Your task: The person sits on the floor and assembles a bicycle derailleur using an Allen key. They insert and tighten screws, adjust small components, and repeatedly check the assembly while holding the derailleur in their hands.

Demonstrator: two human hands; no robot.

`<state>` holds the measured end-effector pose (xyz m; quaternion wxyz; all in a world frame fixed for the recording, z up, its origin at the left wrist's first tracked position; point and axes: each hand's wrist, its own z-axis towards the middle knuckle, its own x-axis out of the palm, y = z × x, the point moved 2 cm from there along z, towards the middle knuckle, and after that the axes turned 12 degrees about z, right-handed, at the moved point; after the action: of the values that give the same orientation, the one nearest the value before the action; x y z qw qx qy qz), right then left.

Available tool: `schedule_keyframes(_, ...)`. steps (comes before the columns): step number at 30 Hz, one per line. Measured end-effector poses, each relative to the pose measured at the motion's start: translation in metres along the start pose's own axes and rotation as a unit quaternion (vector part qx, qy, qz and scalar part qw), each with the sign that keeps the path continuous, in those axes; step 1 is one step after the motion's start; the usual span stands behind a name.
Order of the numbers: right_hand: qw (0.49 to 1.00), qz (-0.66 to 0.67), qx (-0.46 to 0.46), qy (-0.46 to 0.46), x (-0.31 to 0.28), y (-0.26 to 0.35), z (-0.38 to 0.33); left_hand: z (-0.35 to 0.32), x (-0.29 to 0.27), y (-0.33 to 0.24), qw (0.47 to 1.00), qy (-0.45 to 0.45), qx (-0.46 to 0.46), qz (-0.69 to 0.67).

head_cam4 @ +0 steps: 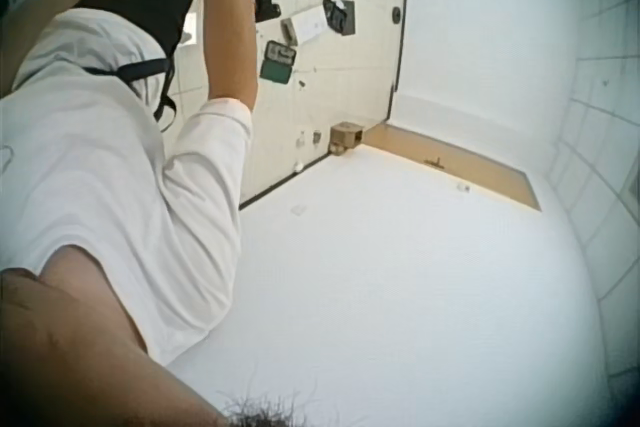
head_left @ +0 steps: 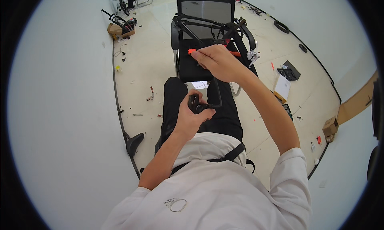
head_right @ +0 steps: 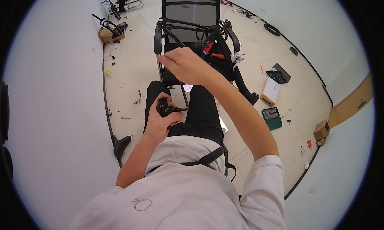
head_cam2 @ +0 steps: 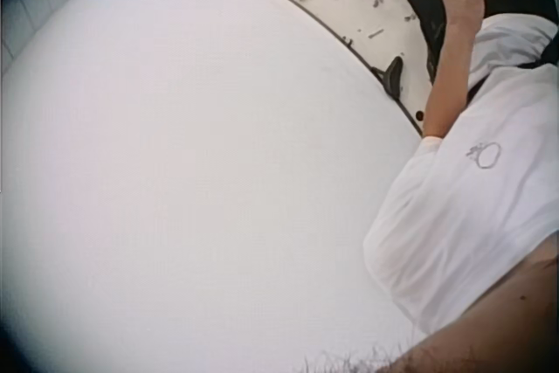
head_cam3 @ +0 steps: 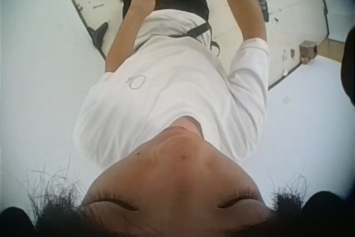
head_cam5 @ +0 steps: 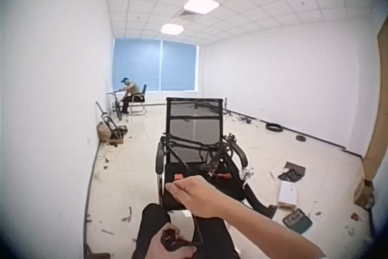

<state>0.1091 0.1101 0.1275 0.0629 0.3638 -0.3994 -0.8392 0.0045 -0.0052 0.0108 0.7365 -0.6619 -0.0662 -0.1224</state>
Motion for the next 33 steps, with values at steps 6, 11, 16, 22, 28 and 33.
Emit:
schedule_keyframes(6, 0.999, -0.036, -0.01, -0.005, -0.013, -0.025, -0.005, -0.002, -0.001, -0.005, 0.999, -0.006, -0.001, -0.038)
schedule_keyframes(11, 0.993, 0.063, 0.101, -0.028, -0.011, -0.048, -0.02, 0.001, -0.003, 0.003, 0.999, -0.006, 0.0, -0.048)
schedule_keyframes(16, 0.983, -0.154, -0.092, -0.029, -0.018, -0.013, -0.025, 0.006, -0.008, -0.006, 0.99, 0.01, -0.062, -0.13)
schedule_keyframes(22, 0.852, -0.38, -0.358, 0.045, -0.031, 0.026, -0.035, 0.01, -0.024, -0.02, 0.98, 0.036, -0.104, -0.164)
schedule_keyframes(28, 0.821, -0.444, -0.346, 0.092, -0.036, 0.022, -0.033, 0.008, -0.022, -0.019, 0.969, 0.07, -0.106, -0.212)
schedule_keyframes(33, 0.834, -0.437, -0.327, 0.077, -0.032, 0.0, -0.035, 0.008, -0.021, -0.02, 0.983, 0.008, -0.066, -0.171)
